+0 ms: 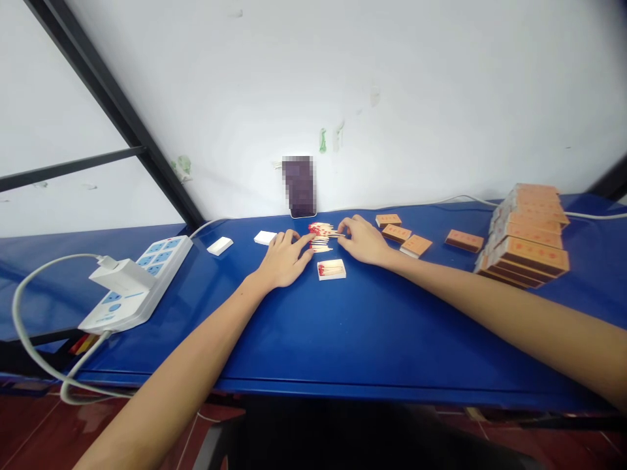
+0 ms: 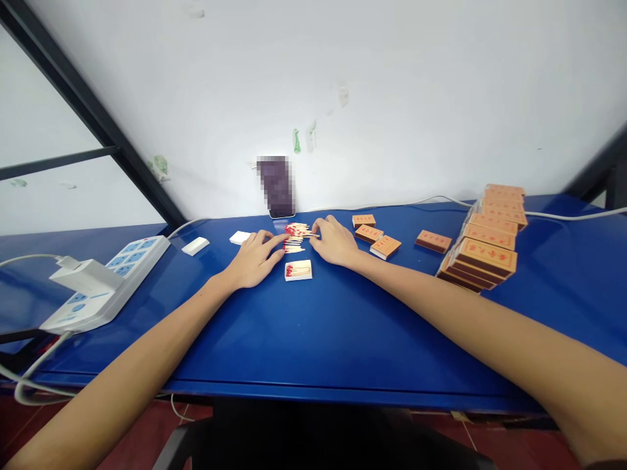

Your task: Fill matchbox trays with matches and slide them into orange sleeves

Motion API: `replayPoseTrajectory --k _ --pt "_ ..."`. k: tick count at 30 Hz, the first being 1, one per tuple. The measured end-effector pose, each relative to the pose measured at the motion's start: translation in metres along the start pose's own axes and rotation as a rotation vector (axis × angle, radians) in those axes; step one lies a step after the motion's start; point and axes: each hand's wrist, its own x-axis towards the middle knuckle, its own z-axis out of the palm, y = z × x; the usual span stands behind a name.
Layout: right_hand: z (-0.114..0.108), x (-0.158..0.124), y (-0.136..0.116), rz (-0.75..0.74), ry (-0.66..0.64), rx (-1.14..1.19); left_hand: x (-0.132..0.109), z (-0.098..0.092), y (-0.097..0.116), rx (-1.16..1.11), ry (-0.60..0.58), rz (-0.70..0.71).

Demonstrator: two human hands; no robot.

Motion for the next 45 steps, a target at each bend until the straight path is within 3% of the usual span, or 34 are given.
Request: replayPoseTrajectory --k 27,35,39,45 --pt "-0.009 0.003 -0.003 -0.091 -0.224 -0.151 -0.001 0.003 -0.003 -0.06 -0.067 -0.023" --pt "-0.033 -0.003 -0.012 -0.133 -0.308 -0.354 -0.002 0.004 -0.005 -0.077 -0.054 -0.011" --pt "-0.052 -0.002 -0.018 -0.153 -0.436 -0.485 -0.002 0.003 -0.005 -0.078 -0.031 0.005" --pt "-0.076 0.0 -0.022 -0.201 -0.606 -0.353 -0.002 0.003 -0.005 -0.075 0.006 0.024"
